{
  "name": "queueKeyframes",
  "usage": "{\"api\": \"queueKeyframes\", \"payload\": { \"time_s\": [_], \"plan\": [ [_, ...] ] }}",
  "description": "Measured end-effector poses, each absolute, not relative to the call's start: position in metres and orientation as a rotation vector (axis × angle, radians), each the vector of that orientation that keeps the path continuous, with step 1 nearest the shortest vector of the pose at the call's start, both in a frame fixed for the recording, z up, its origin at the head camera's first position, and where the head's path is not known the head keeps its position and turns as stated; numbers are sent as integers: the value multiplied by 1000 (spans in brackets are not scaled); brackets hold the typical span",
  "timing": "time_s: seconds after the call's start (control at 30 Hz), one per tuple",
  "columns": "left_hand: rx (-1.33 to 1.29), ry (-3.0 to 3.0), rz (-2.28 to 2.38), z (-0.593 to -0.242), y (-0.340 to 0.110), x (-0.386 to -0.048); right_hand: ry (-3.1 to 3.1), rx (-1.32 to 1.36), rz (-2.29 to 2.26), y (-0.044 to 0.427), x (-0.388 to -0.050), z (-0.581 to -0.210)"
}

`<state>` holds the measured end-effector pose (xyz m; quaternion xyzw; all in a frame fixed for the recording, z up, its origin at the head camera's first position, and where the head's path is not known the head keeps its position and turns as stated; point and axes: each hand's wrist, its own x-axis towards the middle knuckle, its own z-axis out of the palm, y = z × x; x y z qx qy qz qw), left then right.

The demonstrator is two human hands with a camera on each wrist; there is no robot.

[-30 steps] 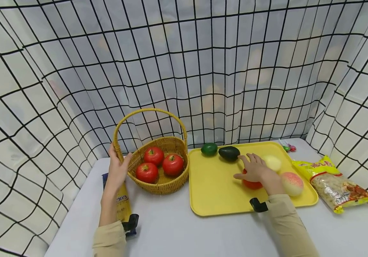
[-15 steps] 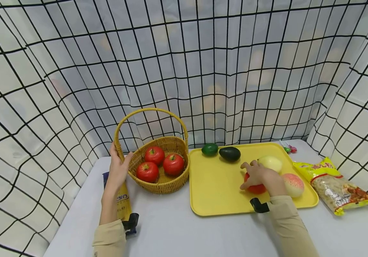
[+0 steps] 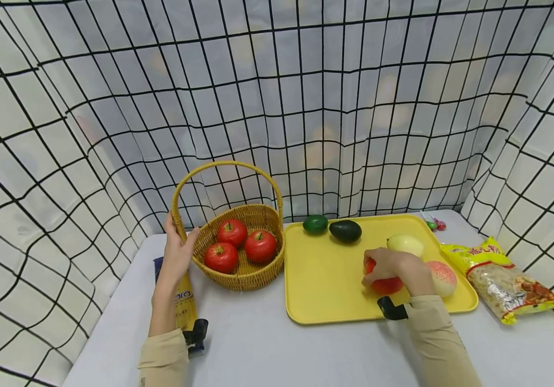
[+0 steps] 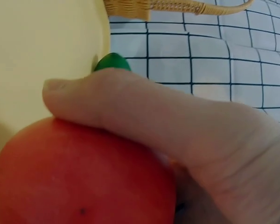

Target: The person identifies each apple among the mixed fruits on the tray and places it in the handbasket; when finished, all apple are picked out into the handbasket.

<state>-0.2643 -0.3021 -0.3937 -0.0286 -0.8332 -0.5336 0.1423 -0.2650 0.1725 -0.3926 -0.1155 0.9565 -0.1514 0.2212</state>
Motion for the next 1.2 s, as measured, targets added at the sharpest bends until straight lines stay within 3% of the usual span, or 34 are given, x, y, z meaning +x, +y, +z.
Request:
{"api": "queueKeyframes", "payload": {
  "time_s": [0.47, 0.83, 1.03, 1.2],
  "plan": [
    [-63, -2422, -1615, -379, -298, -260, 2729, -585, -586, 134, -259, -384],
    [-89, -2417, -1569, -381, -308, -260, 2983, -952, -736, 32, -250, -388],
    [-89, -2400, -1571, -387, -310, -265, 3088, -1143, -479, -33, -276, -362],
    [-77, -2421, -1575, -393, -307, -268, 3109, -1016, -202, -66, -316, -342]
  ]
}}
